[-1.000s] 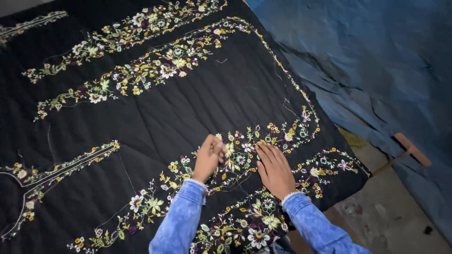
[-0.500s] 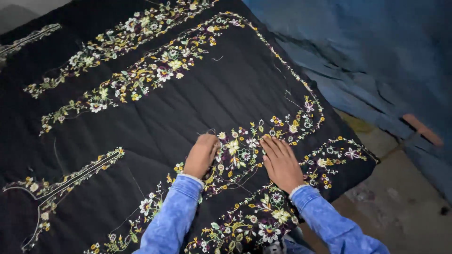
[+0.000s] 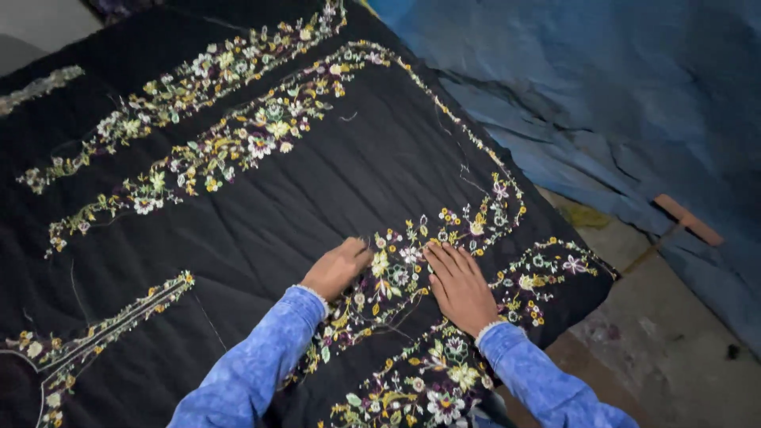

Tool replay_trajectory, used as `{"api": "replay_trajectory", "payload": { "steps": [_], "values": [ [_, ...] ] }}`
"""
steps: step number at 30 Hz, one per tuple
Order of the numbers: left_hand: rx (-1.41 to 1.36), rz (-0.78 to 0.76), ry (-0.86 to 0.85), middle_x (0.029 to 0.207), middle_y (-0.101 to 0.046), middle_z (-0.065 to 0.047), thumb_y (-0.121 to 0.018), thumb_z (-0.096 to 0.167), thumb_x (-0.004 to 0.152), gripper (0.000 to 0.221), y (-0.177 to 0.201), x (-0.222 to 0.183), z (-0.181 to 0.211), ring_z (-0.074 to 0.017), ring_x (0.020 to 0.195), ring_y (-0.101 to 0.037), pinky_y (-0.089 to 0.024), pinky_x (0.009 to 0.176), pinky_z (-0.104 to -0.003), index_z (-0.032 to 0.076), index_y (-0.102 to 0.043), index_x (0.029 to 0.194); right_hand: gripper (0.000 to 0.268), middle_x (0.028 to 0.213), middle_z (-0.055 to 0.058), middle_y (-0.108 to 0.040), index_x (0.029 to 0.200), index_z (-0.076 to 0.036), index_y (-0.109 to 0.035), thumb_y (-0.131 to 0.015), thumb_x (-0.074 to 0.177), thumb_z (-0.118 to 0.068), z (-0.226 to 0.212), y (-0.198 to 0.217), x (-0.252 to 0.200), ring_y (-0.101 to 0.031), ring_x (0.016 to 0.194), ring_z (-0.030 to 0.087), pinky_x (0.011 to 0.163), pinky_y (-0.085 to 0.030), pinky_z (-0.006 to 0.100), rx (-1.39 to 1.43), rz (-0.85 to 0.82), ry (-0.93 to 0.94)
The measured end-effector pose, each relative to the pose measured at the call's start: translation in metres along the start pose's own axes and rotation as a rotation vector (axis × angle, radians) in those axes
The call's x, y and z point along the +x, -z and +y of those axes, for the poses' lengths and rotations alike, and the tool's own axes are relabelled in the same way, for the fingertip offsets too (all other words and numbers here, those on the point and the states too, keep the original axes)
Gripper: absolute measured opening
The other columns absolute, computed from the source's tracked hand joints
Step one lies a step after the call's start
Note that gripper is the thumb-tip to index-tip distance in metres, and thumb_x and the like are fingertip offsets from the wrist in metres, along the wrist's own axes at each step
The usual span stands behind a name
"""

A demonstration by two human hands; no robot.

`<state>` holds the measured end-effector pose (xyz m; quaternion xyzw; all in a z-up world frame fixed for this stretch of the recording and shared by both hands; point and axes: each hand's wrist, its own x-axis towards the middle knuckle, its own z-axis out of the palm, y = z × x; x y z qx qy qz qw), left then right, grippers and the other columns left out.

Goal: Picking loose threads and debris from an embroidered garment to finish it.

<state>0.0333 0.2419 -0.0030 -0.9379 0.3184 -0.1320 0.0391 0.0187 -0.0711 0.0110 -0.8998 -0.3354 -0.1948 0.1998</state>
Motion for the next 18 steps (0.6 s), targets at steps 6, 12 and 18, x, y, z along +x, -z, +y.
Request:
{"api": "replay_trajectory", "payload": {
  "steps": [6,12,18],
  "values": [
    [-0.254,-0.194,0.076,0.091,-0.064,-0.01,-0.044,0.04,0.099,0.033,0.024,-0.006,-0.002,-0.03,0.093,-0.065,-0.056,0.08,-0.042,0.013,-0.059,0.111,0.047,0.152,0.001,-0.051,0.151,-0.019,-0.049,-0.043,0.105,-0.03,0.003,-0.007,-0.002,-0.045,0.142,0.024,0.12,-0.03,0.043,0.021,0.001,0.013],
    [-0.06,-0.293,0.442,0.091,-0.07,-0.004,-0.057,0.041,0.093,0.025,0.036,0.004,-0.02,-0.027,0.092,-0.071,-0.06,0.079,-0.043,0.023,-0.066,0.108,0.047,0.152,0.002,-0.052,0.15,-0.018,-0.049,-0.043,0.105,-0.029,0.002,-0.001,-0.001,-0.046,0.142,0.023,0.12,-0.031,0.042,-0.015,-0.007,0.014],
    [-0.184,0.006,0.61,0.089,-0.07,-0.006,-0.056,0.025,0.096,0.013,0.031,-0.006,-0.045,-0.0281,0.094,-0.068,-0.057,0.085,-0.039,0.02,-0.067,0.1,0.047,0.152,0.004,-0.052,0.15,-0.017,-0.05,-0.041,0.106,-0.029,0.001,-0.001,0.0,-0.045,0.142,0.025,0.12,-0.03,0.044,-0.002,-0.023,-0.002]
  ]
}}
